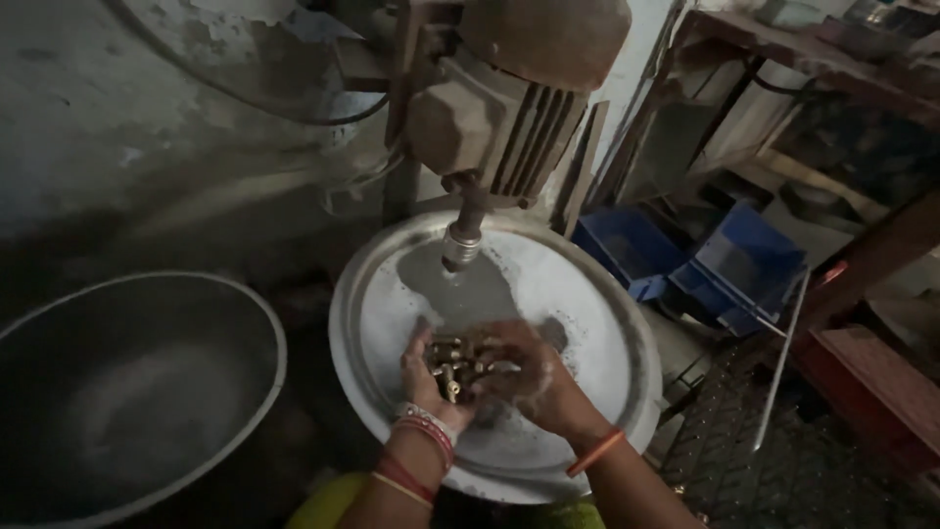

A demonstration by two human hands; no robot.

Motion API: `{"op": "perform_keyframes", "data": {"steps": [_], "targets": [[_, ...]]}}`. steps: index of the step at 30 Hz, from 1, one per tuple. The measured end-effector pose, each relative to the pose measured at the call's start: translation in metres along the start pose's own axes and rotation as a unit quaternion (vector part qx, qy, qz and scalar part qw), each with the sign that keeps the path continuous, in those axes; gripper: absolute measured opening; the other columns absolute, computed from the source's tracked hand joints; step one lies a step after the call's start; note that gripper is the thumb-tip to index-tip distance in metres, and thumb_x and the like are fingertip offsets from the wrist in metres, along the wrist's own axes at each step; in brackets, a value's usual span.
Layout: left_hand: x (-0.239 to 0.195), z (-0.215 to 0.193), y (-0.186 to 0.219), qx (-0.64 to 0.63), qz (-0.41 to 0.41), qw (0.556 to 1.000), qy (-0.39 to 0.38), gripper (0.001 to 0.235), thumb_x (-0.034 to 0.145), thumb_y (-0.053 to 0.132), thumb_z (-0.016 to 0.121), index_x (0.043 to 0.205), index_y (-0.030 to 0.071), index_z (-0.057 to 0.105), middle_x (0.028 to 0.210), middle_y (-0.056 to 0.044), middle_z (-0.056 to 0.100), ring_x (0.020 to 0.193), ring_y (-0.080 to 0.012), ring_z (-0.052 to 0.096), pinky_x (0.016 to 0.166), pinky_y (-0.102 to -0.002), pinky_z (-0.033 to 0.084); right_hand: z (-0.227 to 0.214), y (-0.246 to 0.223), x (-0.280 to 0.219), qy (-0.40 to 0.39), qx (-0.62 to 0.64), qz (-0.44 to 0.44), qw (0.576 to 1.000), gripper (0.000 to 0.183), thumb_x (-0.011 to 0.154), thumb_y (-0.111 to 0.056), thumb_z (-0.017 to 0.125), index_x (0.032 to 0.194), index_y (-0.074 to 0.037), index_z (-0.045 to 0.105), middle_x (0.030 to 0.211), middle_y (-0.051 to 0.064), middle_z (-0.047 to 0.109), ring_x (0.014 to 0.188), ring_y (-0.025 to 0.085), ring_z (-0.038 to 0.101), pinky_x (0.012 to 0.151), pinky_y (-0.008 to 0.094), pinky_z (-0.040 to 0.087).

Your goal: The person washes small metal components in soapy water and places them on a drying rack.

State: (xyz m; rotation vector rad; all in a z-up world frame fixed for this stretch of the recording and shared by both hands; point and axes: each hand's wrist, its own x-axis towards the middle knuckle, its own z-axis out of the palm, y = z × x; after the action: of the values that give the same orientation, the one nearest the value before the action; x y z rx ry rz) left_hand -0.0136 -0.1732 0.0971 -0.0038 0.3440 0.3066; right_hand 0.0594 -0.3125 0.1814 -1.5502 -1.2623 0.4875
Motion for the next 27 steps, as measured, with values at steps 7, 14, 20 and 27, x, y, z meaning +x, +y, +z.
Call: {"op": "perform_keyframes", "data": {"steps": [7, 14, 20, 27], "targets": [[-0.011, 0.015, -0.002, 0.035, 0.078, 0.995, 0.045, 0.042, 0.092, 0.054, 0.057, 0.097, 0.015, 0.070, 0.088, -0.007, 0.075, 0.076, -0.0307, 0.071, 0.067, -0.050, 0.060, -0.003, 0.034, 0.004, 0.006, 0.142, 0.111, 0.984, 0.039, 0.098, -0.020, 0.059, 0.134, -0.005, 0.060, 0.131, 0.011, 0.062, 0.115, 0.021, 0.070, 0.086, 0.035, 0.060], [-0.004, 0.010, -0.001, 0.001, 0.072, 0.991, 0.116, 0.044, 0.089, 0.058, 0.056, 0.099, 0.017, 0.068, 0.091, -0.007, 0.074, 0.081, -0.0318, 0.071, 0.070, -0.052, 0.059, -0.006, -0.008, 0.019, -0.029, 0.187, 0.163, 0.968, 0.033, 0.094, -0.016, 0.061, 0.125, -0.003, 0.061, 0.114, 0.010, 0.073, 0.106, 0.020, 0.073, 0.089, 0.038, 0.063], [0.035, -0.033, 0.002, -0.002, 0.075, 0.995, 0.063, 0.050, 0.087, 0.065, 0.061, 0.098, 0.016, 0.063, 0.088, -0.009, 0.067, 0.073, -0.0323, 0.066, 0.061, -0.052, 0.054, -0.030, 0.025, 0.040, 0.085, -0.095, 0.099, 0.987, 0.024, 0.096, -0.013, 0.070, 0.116, -0.002, 0.075, 0.096, 0.010, 0.079, 0.080, 0.015, 0.071, 0.073, 0.034, 0.060], [-0.002, 0.006, 0.011, -0.115, 0.131, 0.973, 0.154, 0.044, 0.090, 0.057, 0.060, 0.106, 0.016, 0.062, 0.102, -0.005, 0.065, 0.089, -0.0283, 0.063, 0.089, -0.057, 0.059, -0.088, 0.076, 0.048, 0.094, 0.142, 0.275, 0.946, 0.042, 0.099, -0.034, 0.061, 0.126, -0.005, 0.075, 0.097, 0.000, 0.074, 0.074, 0.010, 0.055, 0.060, 0.029, 0.044]]}}
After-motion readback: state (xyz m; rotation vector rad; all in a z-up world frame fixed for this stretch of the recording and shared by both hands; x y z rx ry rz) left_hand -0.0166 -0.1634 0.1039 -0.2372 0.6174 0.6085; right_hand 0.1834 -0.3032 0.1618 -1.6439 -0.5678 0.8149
